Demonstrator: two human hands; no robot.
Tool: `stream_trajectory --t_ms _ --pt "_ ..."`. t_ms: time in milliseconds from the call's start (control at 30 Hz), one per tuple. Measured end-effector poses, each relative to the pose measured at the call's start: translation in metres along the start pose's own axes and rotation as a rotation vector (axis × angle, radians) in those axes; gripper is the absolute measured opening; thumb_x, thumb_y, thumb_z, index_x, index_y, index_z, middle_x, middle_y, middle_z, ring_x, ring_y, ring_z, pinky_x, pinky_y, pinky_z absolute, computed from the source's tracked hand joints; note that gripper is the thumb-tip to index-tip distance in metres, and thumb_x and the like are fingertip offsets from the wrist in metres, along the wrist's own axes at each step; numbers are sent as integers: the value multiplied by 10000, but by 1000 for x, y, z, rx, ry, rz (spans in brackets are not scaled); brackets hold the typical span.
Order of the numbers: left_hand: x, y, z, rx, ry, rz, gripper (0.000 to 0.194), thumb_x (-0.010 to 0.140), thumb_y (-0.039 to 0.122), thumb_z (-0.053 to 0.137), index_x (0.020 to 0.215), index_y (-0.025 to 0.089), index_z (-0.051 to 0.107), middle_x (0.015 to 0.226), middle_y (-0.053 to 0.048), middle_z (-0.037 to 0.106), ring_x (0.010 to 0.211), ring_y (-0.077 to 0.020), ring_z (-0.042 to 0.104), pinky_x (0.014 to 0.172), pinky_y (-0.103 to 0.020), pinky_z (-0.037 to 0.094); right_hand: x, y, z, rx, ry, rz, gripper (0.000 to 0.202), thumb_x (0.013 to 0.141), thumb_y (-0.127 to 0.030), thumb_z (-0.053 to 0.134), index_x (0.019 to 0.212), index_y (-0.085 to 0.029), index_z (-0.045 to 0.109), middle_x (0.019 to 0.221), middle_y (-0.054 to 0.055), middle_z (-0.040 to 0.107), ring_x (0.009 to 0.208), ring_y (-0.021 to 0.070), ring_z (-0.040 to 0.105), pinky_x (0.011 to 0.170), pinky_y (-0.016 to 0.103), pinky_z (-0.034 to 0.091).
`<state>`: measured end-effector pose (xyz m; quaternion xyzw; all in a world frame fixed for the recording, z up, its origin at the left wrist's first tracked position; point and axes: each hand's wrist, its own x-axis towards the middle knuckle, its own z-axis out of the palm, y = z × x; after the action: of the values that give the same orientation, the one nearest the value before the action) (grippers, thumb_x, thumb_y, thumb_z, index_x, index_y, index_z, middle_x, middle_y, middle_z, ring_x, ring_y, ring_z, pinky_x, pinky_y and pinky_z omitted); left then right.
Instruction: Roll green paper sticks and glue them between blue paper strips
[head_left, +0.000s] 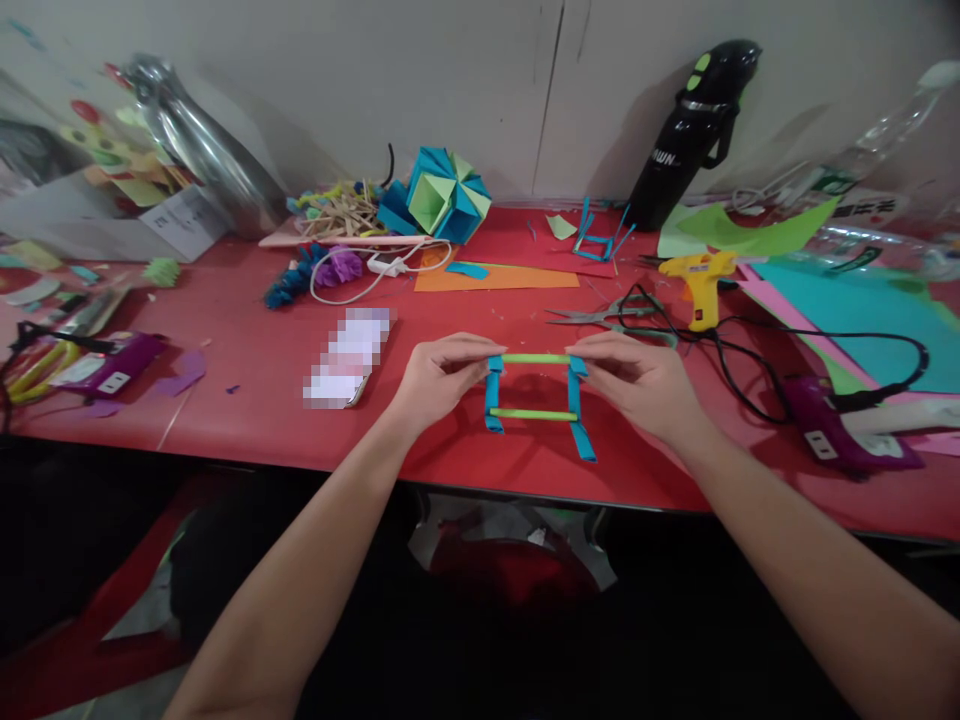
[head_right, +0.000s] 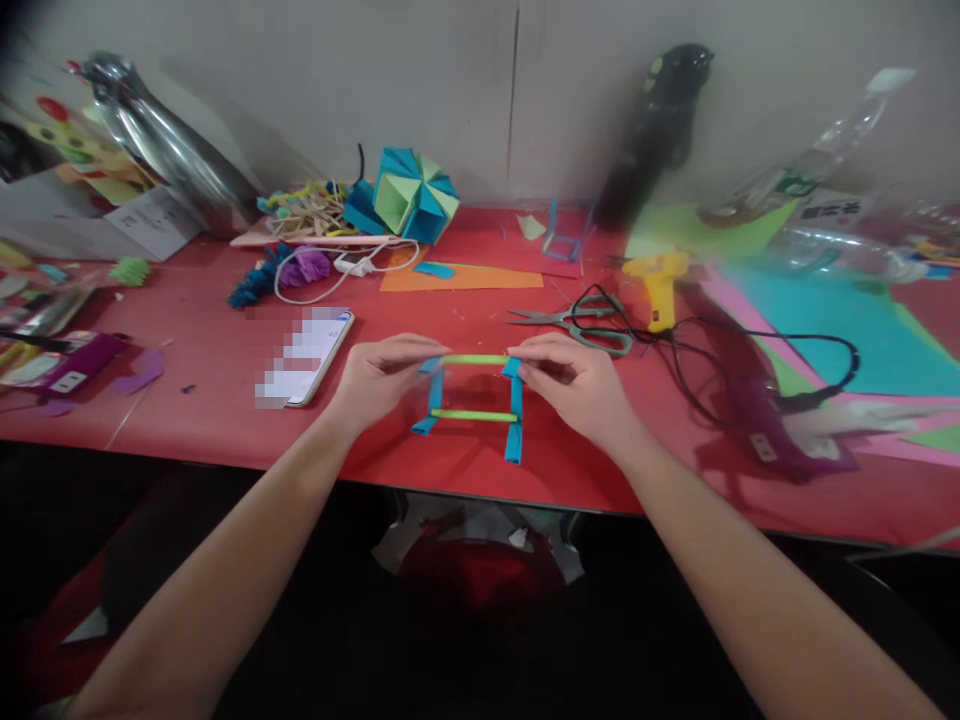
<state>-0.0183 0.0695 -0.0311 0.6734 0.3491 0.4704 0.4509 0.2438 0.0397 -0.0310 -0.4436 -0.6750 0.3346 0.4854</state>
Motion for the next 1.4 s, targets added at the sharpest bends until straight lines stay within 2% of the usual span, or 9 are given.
stream_trajectory --t_ms 133,267,400,500,667,900,1067,1233,1400 --pt "1 2 -1 16 19 14 200 803 292 737 976 205 789 1020 -99 715 887 -190 696 699 -265 593 -1 5 -1 95 10 95 330 818 -298 733 1147 -300 712 1095 35 713 908 210 698 847 400 588" --pt "2 4 -1 39 69 -5 200 786 302 753 952 198 791 995 -94 726 861 -192 707 736 -291 600 0 3 -9 177 -55 135 397 856 -295 686 1249 -315 634 1285 41 648 1114 238 653 978 442 542" --pt "2 3 -2 43 157 -23 207 773 306 765 941 187 785 974 -83 743 850 -194 715 775 -307 599 0 -4 -18 275 -224 219 466 830 -268 716 1266 -309 557 1278 70 624 993 206 689 887 397 587" --pt "2 2 -2 40 185 -31 221 775 320 763 946 180 778 950 -78 750 861 -204 722 781 -310 601 -2 -6 -20 275 -265 215 447 794 -261 760 1195 -298 566 1147 55 667 929 183 690 829 344 596" --pt "1 3 0 -1 206 -74 248 762 338 775 943 169 768 908 -73 752 812 -203 734 744 -302 614 -5 -4 -20 199 -221 183 265 777 -315 778 1016 -249 686 976 47 713 892 191 690 800 319 593" --pt "1 3 2 -47 199 -145 314 724 384 799 942 161 762 893 -74 752 799 -209 736 725 -309 625 -6 -6 -21 45 -157 162 245 759 -340 788 982 -254 731 1016 36 725 909 202 691 834 335 584" --pt "0 3 1 -26 166 -76 283 743 376 786 929 162 771 985 -99 738 901 -229 723 739 -302 615 -5 -10 -20 -22 -136 138 256 750 -358 795 982 -266 738 968 29 734 893 210 694 841 356 579" --pt "0 6 0 -36 144 -62 264 734 358 799 920 172 778 1030 -106 718 929 -233 716 735 -304 615 -4 -10 -17 54 -120 150 250 735 -351 810 927 -245 689 921 25 717 850 198 690 849 366 579" --pt "0 5 1 -70 134 -59 259 731 359 805 916 180 778 1042 -104 710 938 -232 714 750 -304 617 -3 -8 -13 197 -97 226 344 720 -353 820 989 -252 630 938 28 707 860 194 681 842 370 576"
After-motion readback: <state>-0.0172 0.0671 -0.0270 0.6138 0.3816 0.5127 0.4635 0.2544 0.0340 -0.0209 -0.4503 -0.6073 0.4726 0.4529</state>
